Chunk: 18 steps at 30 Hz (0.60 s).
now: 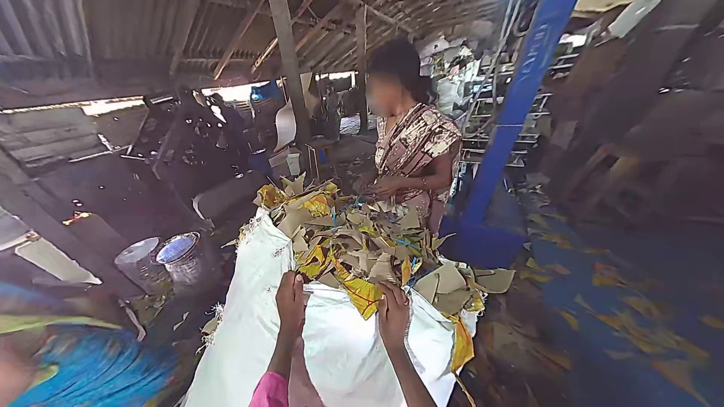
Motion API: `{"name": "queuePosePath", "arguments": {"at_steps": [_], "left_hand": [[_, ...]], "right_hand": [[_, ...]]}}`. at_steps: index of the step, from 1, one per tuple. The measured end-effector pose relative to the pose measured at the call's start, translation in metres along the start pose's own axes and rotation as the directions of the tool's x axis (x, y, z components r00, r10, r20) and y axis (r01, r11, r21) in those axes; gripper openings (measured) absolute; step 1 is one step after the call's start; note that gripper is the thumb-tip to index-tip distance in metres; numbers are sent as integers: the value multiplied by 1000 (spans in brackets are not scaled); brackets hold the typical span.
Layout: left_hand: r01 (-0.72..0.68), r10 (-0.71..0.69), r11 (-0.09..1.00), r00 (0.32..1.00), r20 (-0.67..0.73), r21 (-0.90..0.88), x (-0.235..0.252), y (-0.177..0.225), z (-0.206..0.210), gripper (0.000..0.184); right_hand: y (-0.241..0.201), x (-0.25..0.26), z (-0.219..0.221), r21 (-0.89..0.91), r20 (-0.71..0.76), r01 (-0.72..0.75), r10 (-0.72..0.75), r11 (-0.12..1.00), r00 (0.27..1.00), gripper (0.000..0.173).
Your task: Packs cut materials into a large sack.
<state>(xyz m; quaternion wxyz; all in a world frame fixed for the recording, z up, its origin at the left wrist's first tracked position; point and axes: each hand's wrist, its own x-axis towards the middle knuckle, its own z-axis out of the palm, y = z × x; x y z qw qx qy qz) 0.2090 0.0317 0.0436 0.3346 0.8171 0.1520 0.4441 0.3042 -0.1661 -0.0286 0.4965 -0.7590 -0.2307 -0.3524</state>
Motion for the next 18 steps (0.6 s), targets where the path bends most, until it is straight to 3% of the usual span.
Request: {"name": "queuePosePath", "arguments": {"at_steps": [18], "left_hand": [[-69,74,993,996,-50,97,2,1,-2,37]], "right_hand": [[-2,-1,-2,16,23,-5,4,1000,1000,41]]}}
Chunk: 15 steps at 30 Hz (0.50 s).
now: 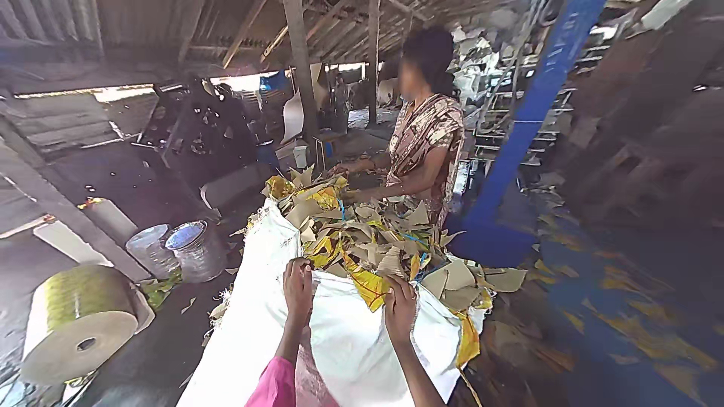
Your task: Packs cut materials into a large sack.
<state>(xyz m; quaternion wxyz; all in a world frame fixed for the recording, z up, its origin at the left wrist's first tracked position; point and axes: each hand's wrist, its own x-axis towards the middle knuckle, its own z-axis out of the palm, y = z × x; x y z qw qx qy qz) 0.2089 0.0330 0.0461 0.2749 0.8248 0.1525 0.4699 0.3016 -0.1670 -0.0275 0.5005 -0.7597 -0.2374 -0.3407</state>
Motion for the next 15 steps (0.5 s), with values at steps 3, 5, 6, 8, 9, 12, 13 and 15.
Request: {"name": "queuePosePath", "arguments": {"at_steps": [3,5,6,8,9,12,13,15], "left_hand": [[67,-67,992,998,-4,102,4,5,2,46],[131,-144,976,987,68,175,8,7,3,51],[159,-185,966,976,118,202,9,8,2,52],[189,-233,958,951,201,215,10,9,-3,53],[192,-237,959,947,218,210,10,9,-5,54],[195,-241,960,940,241,201,10,9,-7,58],[200,-248,958,937,246,206,10,10,-7,59],[208,-258,955,934,248,211,11,10,-5,60]], "right_hand": [[1,2,0,-4,8,-5,5,1000,1000,40],[1,3,1,-2,12,-11,11,1000,1000,39],[1,3,1,1,12,-11,11,1000,1000,39],[2,2,2,6,6,-2,2,1000,1000,39],[2,2,2,7,3,3,-3,1000,1000,39],[2,2,2,4,9,1,-1,1000,1000,38],[2,3,2,6,9,0,0,1000,1000,38],[4,4,3,14,12,-4,4,1000,1000,38]]}}
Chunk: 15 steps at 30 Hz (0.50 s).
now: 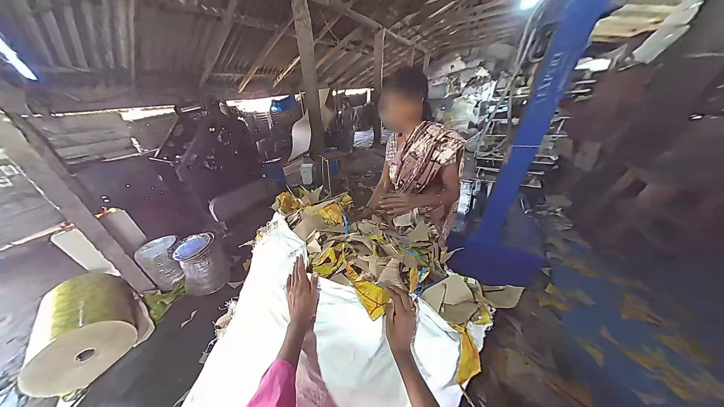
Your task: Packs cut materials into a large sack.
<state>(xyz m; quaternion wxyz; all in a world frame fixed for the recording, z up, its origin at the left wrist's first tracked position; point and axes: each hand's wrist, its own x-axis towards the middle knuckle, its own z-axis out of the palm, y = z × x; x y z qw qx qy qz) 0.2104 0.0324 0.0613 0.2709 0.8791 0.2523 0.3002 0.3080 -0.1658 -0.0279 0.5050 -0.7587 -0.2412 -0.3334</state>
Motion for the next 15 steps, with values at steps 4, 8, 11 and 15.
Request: {"name": "queuePosePath", "arguments": {"at_steps": [4,8,11,15], "left_hand": [[0,-1,1000,1000,11,18,4,-1,2,61],[-2,2,1000,1000,17,14,7,-4,1,60],[-13,13,1000,1000,22,12,10,-8,1,60],[-36,35,999,999,29,17,15,-11,1,61]], "right_hand": [[2,3,3,-14,-7,5,-5,1000,1000,36],[-2,5,6,-16,-5,-1,1,1000,1000,35],[-1,5,9,-10,-5,-13,13,1000,1000,35],[1,8,14,-39,1,-13,13,999,1000,35]]}}
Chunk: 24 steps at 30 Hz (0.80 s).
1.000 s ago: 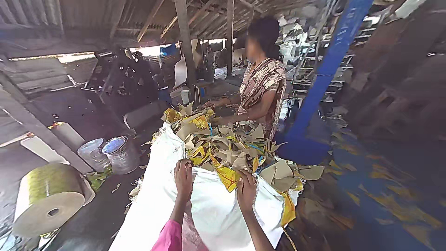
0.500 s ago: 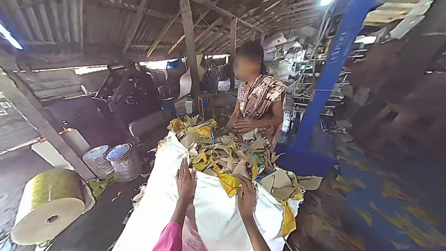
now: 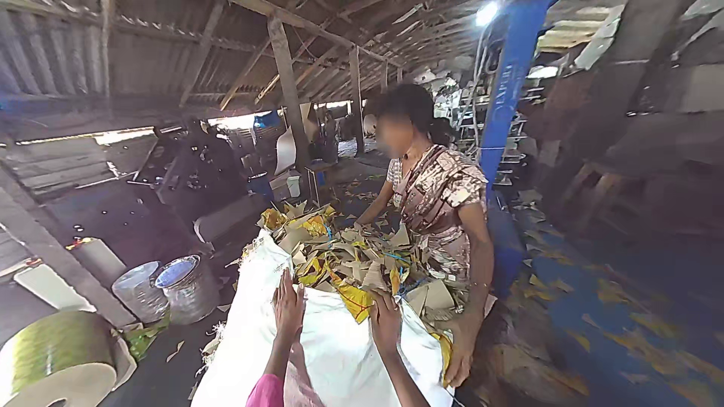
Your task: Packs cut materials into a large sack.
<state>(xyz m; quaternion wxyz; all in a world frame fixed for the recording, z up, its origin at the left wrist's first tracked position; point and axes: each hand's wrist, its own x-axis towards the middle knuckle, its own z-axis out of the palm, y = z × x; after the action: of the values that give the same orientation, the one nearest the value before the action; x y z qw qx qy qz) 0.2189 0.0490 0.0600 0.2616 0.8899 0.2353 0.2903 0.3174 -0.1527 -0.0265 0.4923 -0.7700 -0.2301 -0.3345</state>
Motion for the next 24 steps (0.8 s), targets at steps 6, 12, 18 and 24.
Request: {"name": "queuePosePath", "arguments": {"at_steps": [6,12,18,24], "left_hand": [[-19,20,999,999,39,-26,1,2,-1,64],[-63,66,994,998,22,-92,0,-3,-4,67],[-107,128,875,992,12,-472,-45,-10,-1,67],[164,-40,850,968,248,-501,-277,-57,34,51]], "right_hand": [[-5,4,-10,-14,62,-24,25,1000,998,30],[-24,-40,-31,106,161,-98,80,989,984,42],[-37,-171,-79,135,365,-36,-16,990,931,42],[2,-264,-146,-65,765,-295,237,953,599,39]]}}
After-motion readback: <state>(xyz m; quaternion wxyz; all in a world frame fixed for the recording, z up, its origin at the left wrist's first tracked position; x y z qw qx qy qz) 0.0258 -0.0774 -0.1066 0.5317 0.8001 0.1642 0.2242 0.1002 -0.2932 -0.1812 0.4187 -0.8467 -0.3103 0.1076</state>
